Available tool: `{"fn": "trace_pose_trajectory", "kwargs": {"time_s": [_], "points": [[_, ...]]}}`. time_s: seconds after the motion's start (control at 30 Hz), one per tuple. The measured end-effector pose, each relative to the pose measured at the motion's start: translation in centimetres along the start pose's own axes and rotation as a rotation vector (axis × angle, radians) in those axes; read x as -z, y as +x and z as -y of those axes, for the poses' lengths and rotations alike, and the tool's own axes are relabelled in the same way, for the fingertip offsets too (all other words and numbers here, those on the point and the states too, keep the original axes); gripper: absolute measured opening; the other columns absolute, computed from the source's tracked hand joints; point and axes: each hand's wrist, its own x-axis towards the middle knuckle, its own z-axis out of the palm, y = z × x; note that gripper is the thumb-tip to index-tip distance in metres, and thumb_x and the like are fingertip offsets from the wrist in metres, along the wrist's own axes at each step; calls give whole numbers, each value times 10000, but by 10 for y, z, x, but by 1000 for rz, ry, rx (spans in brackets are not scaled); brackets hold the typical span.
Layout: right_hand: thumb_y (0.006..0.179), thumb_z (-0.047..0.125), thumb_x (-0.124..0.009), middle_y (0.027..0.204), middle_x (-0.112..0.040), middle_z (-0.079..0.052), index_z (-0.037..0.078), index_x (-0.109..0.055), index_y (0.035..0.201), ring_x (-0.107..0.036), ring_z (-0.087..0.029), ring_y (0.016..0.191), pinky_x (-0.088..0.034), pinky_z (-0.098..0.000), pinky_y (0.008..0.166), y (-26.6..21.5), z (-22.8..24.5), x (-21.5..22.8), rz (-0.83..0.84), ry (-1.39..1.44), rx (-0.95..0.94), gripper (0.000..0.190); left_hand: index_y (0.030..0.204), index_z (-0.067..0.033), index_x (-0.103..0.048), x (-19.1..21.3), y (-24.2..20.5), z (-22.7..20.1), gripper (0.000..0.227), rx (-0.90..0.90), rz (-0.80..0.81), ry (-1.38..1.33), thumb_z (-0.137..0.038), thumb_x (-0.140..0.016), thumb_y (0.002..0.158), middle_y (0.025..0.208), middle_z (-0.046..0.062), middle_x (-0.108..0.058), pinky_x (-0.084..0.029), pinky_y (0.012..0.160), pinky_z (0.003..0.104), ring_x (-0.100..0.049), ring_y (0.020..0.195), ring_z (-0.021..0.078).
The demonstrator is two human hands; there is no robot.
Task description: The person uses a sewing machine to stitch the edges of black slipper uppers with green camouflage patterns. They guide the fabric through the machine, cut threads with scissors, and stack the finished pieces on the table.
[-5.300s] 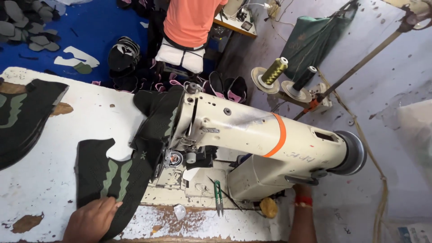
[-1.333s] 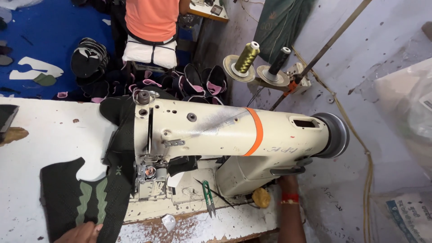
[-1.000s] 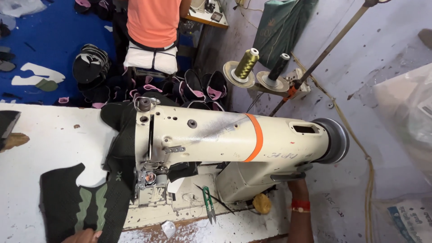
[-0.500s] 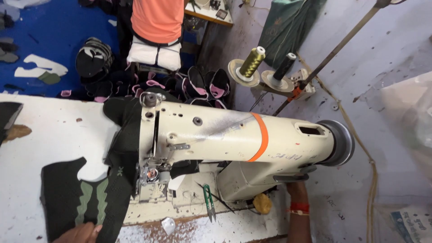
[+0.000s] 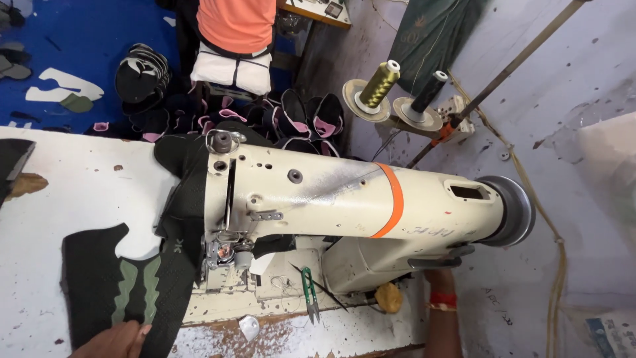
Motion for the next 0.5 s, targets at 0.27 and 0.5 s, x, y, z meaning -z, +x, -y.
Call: {"fn": "trace_pose_trajectory", "kwargs": {"time_s": [0.27,0.5], "points": [[1061,90,-528,1340,-633,-183,11,-572,1337,-599,-306,1262,-479,-436,1072,36,11,7,-73,140,5,290,752,-130,-543,45,0,-51,267,-47,-164,46,-314,-716,838,599,139,-507,-480,536,450,-617,522,264],[1035,88,-557,1341,-641,-183,9,-579,1336,-610,-302,1255,-484,-430,1069,49,22,22,-126,255,0,312,802,-150,-572,89,-3,-109,251,160,-167,134,-337,-718,886,602,65,-567,-493,539,389,-645,547,149]]}}
